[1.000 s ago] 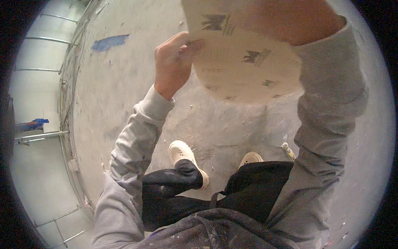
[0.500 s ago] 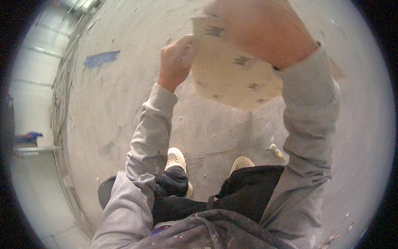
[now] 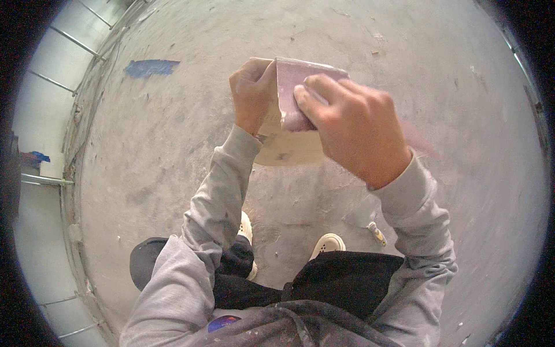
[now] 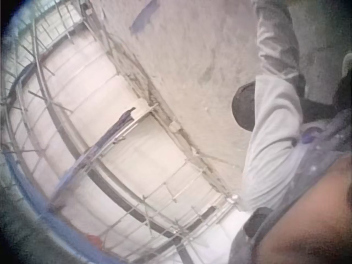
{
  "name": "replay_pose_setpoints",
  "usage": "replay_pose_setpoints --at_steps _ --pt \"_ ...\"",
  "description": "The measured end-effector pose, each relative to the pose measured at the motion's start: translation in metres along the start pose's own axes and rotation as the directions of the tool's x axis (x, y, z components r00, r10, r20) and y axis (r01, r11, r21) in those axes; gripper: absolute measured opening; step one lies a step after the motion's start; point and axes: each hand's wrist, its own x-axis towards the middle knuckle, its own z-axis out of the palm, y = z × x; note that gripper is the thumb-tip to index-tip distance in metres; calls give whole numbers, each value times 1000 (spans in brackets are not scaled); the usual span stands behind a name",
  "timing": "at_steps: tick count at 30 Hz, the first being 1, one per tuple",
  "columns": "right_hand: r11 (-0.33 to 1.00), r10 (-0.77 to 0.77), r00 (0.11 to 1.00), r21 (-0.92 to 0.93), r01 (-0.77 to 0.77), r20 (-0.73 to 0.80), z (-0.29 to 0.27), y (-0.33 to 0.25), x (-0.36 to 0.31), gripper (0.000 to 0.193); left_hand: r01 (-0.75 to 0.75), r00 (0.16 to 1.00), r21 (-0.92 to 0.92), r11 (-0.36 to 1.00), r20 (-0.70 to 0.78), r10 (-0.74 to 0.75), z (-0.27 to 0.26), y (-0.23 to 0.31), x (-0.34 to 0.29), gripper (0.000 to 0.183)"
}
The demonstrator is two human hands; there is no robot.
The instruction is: The person tears a sheet of sandpaper from a roll, folds it, and then uses a trowel to cut the sandpaper into a smaller rectangular piece on the floor.
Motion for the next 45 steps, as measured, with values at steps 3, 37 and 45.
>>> replay_pose_setpoints --at_steps 3,37,45 --pt "997 -15 1000 71 15 1 2 -15 1 30 -67 998 -113 991 3 68 -5 2 4 12" --pt "997 75 994 19 -74 -78 55 -27 -14 58 -27 999 -503 864 -43 6 -4 18 -2 18" --pt "994 106 994 18 -105 -34 51 -29 -15 53 174 983 -707 686 87 -159 -1 26 -9 21"
